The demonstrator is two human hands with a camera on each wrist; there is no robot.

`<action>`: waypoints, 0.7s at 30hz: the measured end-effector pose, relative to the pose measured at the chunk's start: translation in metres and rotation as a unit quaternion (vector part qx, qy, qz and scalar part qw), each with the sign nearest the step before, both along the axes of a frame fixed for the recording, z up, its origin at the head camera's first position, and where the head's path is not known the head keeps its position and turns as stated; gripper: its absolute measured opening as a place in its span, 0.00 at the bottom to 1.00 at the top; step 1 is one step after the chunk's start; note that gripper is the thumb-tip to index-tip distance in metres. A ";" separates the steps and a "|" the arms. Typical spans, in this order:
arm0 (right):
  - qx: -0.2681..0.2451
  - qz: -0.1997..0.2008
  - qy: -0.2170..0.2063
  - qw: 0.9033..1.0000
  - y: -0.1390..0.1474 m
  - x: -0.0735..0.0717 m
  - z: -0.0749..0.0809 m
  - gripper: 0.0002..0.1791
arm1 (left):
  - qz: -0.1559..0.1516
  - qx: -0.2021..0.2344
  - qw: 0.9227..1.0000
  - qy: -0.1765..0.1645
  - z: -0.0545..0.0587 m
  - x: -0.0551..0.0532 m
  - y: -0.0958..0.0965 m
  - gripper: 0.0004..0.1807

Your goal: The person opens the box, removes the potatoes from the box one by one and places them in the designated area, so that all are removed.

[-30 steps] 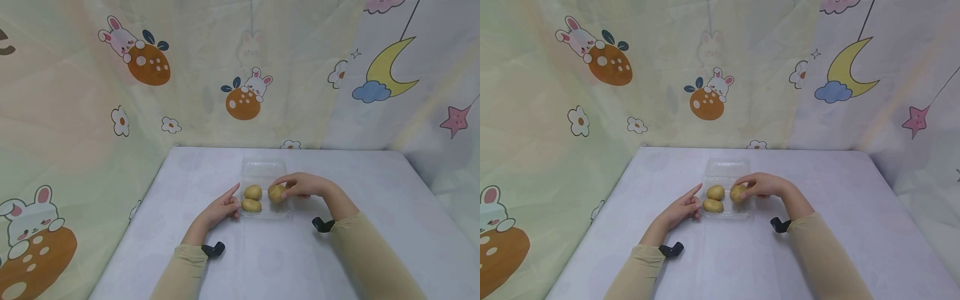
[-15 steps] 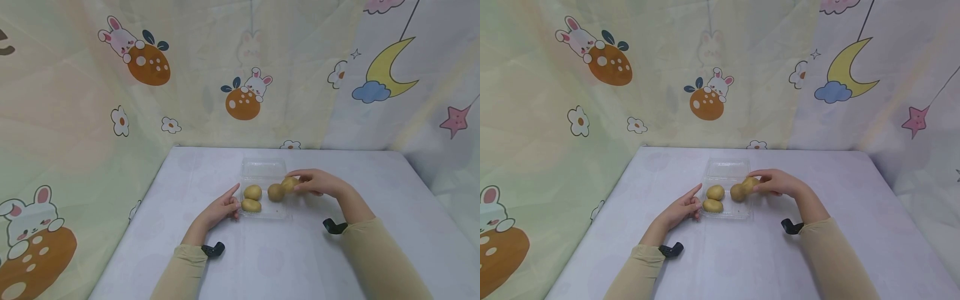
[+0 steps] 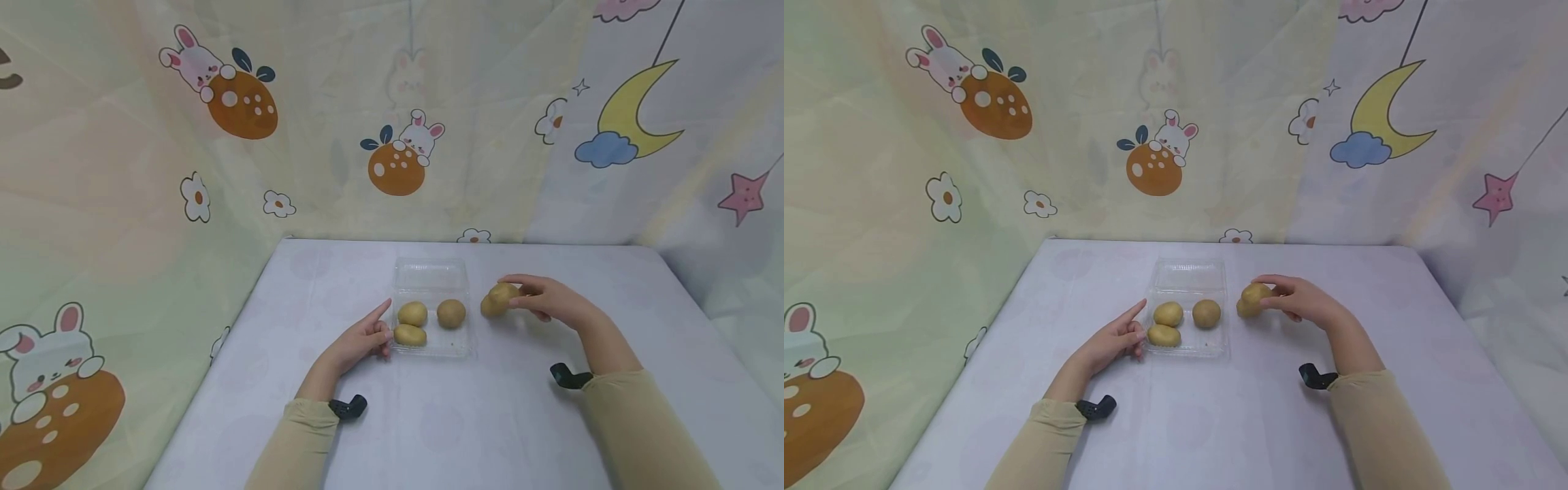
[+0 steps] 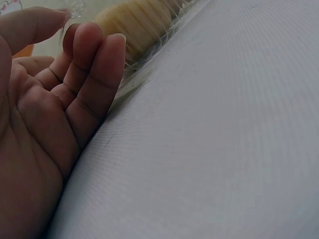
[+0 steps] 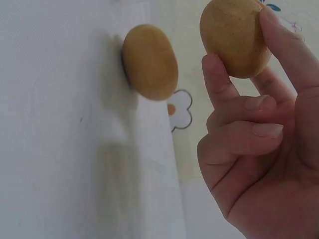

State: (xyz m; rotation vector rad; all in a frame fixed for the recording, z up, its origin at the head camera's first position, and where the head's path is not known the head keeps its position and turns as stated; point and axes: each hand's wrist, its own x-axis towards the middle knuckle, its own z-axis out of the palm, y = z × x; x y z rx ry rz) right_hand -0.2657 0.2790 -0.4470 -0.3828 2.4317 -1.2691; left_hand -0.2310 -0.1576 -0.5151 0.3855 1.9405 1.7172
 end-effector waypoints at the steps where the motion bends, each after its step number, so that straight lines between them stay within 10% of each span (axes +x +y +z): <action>1: -0.001 -0.005 0.001 1.000 0.003 0.001 -0.002 0.29 | -0.001 0.001 1.000 0.000 0.000 0.000 0.000 0.42; 21: 0.006 -0.110 -0.020 0.994 0.041 0.000 -0.042 0.38 | 0.003 -0.001 1.000 0.000 -0.003 -0.002 -0.001 0.44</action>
